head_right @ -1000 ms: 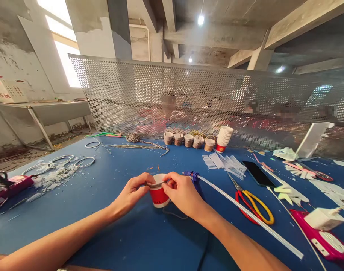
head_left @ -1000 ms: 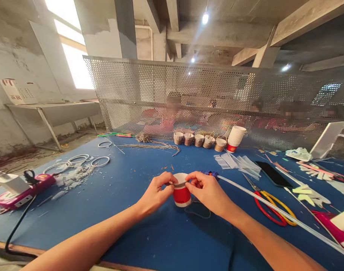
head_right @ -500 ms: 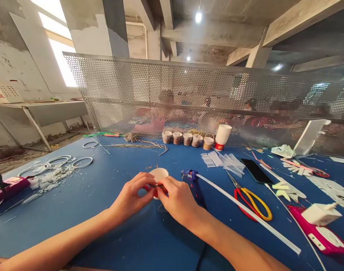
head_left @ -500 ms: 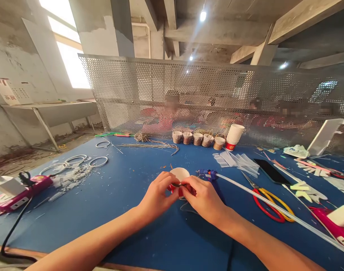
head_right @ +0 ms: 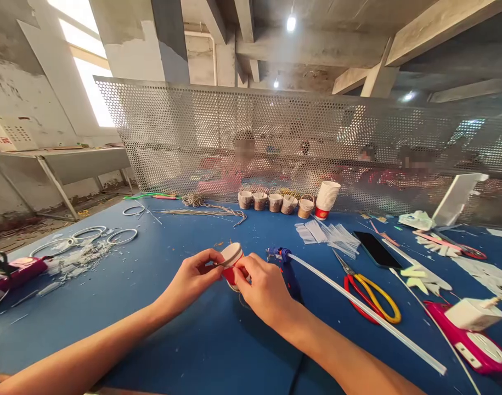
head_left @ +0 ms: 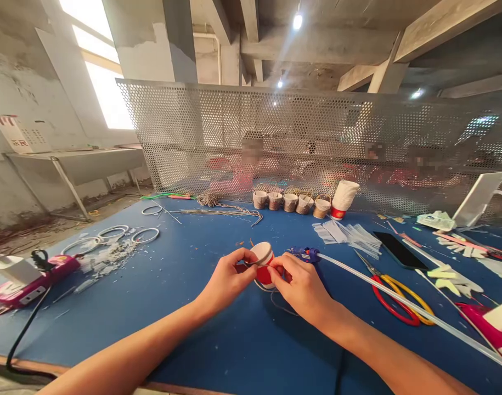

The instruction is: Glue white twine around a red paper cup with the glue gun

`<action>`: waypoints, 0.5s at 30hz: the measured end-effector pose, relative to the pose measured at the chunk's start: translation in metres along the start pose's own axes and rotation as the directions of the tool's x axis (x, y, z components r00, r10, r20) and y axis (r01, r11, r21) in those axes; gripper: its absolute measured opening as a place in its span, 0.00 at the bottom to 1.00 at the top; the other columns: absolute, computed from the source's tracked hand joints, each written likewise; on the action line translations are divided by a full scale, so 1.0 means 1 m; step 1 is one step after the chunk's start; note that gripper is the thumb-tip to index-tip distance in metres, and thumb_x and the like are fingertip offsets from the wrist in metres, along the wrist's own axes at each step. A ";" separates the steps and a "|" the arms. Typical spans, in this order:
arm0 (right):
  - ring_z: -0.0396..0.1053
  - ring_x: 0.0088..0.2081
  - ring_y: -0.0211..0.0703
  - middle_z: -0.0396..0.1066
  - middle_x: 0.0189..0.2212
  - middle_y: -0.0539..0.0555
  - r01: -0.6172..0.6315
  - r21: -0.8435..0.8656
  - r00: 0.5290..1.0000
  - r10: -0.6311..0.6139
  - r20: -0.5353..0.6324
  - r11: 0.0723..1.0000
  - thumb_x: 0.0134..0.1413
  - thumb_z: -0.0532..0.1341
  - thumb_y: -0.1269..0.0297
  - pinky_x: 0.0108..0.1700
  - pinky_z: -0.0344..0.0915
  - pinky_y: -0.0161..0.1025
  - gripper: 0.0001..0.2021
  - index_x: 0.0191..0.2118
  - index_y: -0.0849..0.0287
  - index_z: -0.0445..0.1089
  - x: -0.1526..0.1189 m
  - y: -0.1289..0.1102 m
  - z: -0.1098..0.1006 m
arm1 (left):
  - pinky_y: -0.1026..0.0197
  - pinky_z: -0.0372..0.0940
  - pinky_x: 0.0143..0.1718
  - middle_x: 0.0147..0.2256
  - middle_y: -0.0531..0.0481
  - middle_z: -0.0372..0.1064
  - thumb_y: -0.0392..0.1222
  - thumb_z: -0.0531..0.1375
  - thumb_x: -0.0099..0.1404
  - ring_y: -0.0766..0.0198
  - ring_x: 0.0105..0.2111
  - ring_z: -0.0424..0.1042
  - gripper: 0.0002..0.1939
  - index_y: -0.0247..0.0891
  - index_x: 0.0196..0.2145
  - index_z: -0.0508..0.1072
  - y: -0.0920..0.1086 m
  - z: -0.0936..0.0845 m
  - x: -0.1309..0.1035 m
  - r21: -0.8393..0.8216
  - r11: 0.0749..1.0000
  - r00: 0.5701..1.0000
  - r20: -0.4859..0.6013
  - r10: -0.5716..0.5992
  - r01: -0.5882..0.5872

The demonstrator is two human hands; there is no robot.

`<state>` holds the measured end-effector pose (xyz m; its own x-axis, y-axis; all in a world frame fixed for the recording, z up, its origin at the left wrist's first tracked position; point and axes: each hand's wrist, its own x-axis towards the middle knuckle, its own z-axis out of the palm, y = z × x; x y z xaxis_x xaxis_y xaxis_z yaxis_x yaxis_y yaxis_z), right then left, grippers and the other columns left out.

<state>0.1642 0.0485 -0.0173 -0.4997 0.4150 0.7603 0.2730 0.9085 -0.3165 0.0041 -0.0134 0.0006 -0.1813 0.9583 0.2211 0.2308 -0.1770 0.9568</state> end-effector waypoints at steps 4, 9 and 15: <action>0.65 0.22 0.36 0.67 0.21 0.49 0.013 -0.016 0.999 -0.013 -0.039 1.000 0.58 0.55 0.71 0.29 0.63 0.32 0.08 0.29 0.59 0.66 0.002 0.005 0.000 | 0.66 0.62 0.29 0.24 0.55 0.65 0.42 0.61 0.50 0.69 0.25 0.64 0.08 0.35 0.24 0.68 -0.003 0.002 0.000 -0.027 1.000 0.999 0.035 -0.003 0.004; 0.66 0.22 0.36 0.68 0.21 0.49 -0.007 -0.012 1.000 0.007 -0.029 1.000 0.58 0.55 0.71 0.28 0.63 0.32 0.08 0.28 0.59 0.66 0.002 0.008 0.001 | 0.67 0.60 0.27 0.22 0.56 0.63 0.41 0.61 0.51 0.69 0.24 0.62 0.07 0.36 0.23 0.67 -0.005 0.003 0.000 0.004 1.000 0.999 0.033 0.016 -0.016; 0.67 0.22 0.36 0.70 0.22 0.50 -0.024 -0.032 0.999 0.023 -0.027 0.999 0.59 0.55 0.69 0.28 0.63 0.33 0.09 0.28 0.58 0.66 0.003 0.005 0.001 | 0.68 0.56 0.24 0.21 0.56 0.62 0.40 0.59 0.52 0.70 0.23 0.60 0.07 0.35 0.22 0.67 -0.003 0.003 -0.002 0.047 0.999 1.000 0.023 0.016 -0.017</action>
<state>0.1636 0.0544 -0.0175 -0.4712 0.4343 0.7677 0.3105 0.8963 -0.3165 0.0063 -0.0142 -0.0030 -0.1558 0.9602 0.2318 0.2786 -0.1824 0.9429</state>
